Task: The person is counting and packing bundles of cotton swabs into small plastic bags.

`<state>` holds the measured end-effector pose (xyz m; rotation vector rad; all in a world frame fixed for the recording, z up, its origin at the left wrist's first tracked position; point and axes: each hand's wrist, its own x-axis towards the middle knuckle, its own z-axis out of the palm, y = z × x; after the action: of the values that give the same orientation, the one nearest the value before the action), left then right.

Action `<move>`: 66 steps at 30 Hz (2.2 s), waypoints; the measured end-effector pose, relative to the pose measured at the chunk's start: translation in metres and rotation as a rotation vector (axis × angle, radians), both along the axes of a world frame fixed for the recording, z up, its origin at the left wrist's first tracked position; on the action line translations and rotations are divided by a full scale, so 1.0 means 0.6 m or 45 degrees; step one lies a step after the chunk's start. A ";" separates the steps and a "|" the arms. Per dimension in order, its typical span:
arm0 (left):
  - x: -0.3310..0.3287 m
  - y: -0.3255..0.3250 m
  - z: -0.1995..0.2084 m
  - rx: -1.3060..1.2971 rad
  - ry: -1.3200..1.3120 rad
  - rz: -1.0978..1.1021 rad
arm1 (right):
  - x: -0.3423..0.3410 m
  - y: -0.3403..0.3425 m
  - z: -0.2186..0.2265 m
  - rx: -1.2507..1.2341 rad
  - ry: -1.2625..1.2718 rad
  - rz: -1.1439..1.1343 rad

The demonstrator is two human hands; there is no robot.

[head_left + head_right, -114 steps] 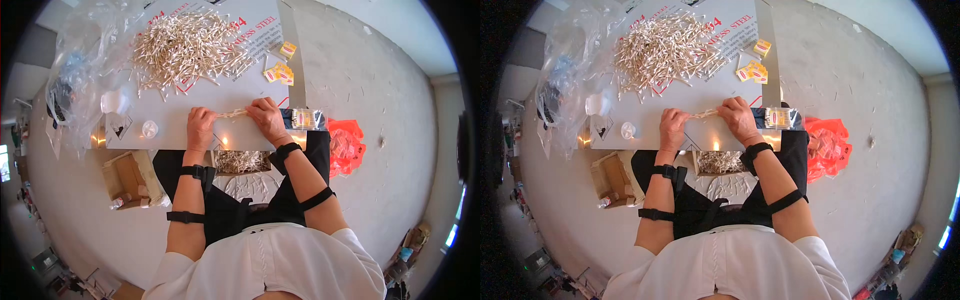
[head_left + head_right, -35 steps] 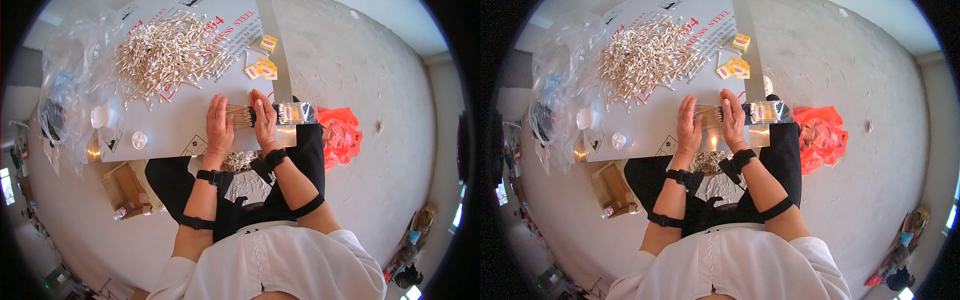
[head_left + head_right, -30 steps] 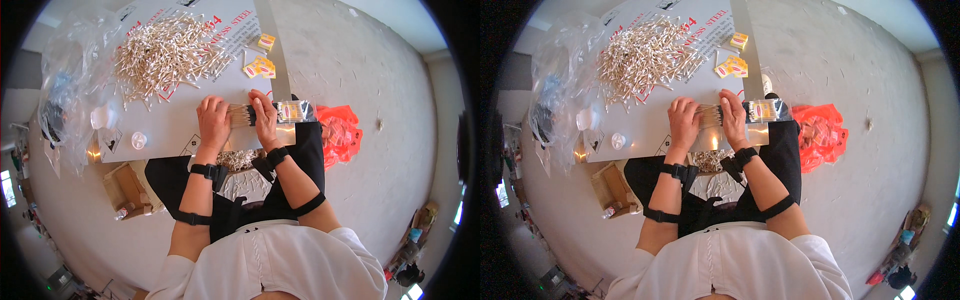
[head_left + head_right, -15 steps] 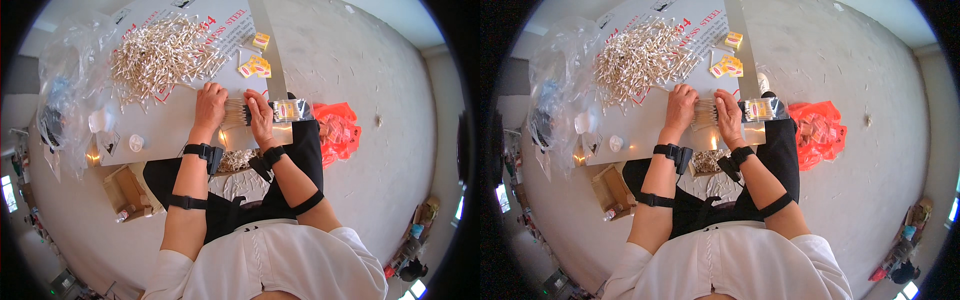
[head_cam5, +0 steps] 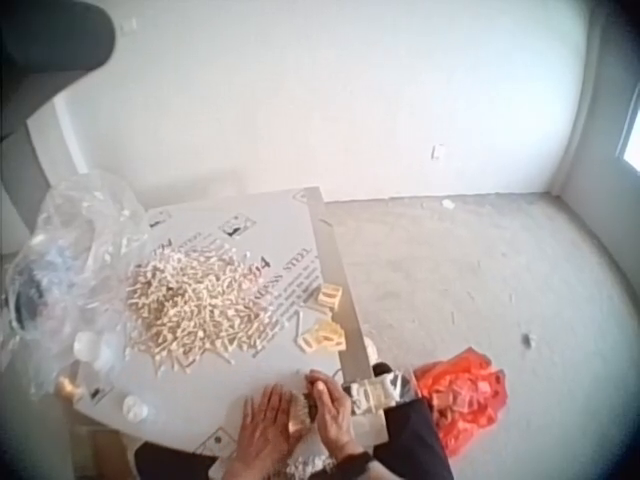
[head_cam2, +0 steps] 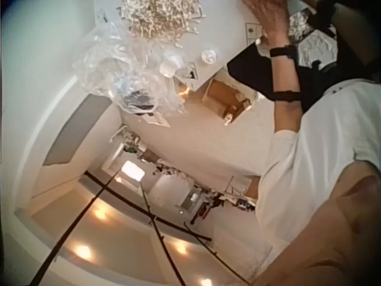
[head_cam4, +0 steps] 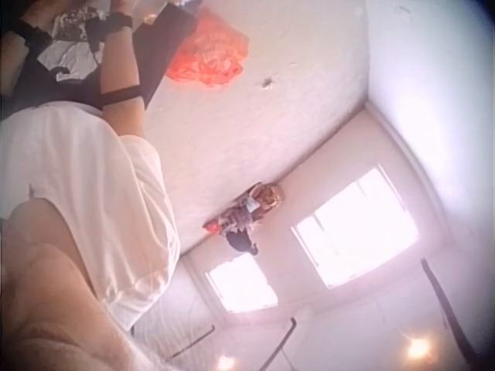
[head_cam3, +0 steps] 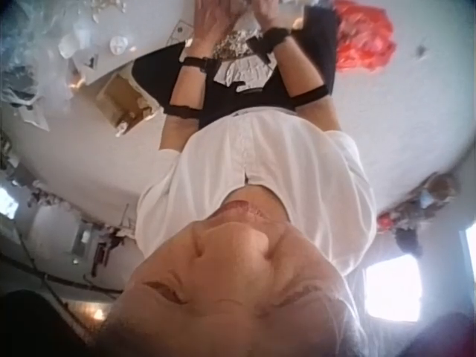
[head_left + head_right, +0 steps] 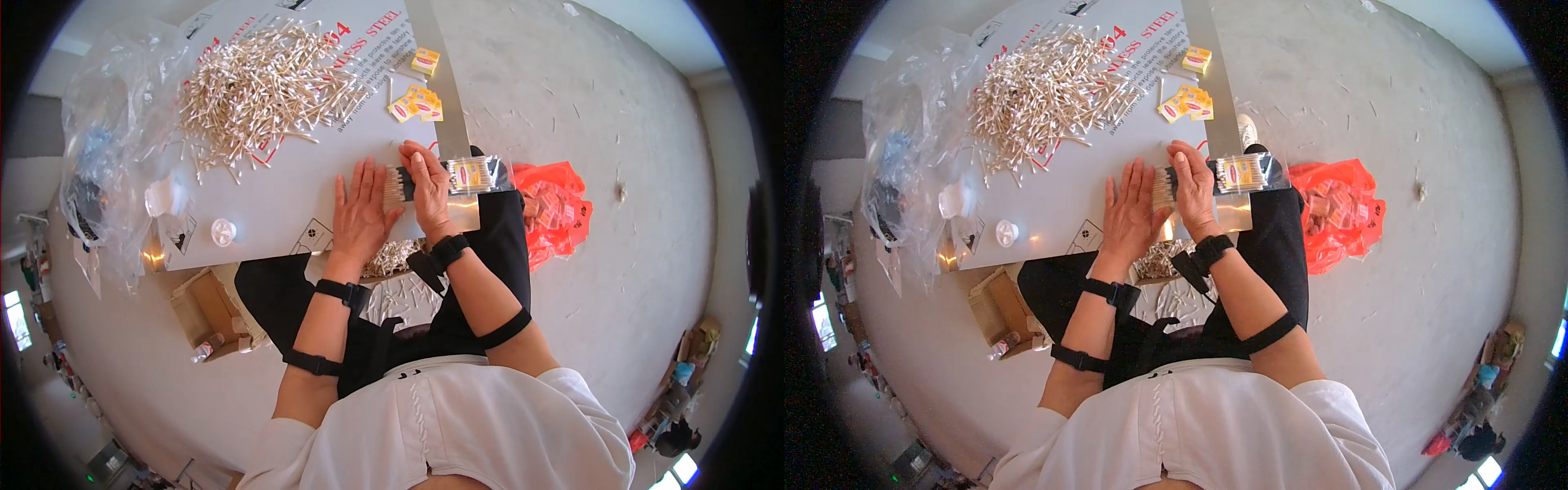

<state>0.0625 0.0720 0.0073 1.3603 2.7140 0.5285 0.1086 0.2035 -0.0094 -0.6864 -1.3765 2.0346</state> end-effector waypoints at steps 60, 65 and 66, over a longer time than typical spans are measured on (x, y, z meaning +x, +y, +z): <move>-0.007 -0.013 0.008 1.026 -0.504 0.292 | 0.061 -0.010 -0.002 0.548 -0.050 -0.038; -0.044 0.017 -0.018 1.356 -0.752 0.408 | 0.029 -0.038 0.002 0.243 0.049 -0.009; -0.042 0.021 -0.014 1.353 -0.768 0.404 | 0.027 -0.035 -0.007 0.187 0.090 -0.022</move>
<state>0.0375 0.0844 -0.0008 0.5935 2.1064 2.1755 0.1250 0.1826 -0.0135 -0.5549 -1.4569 1.9037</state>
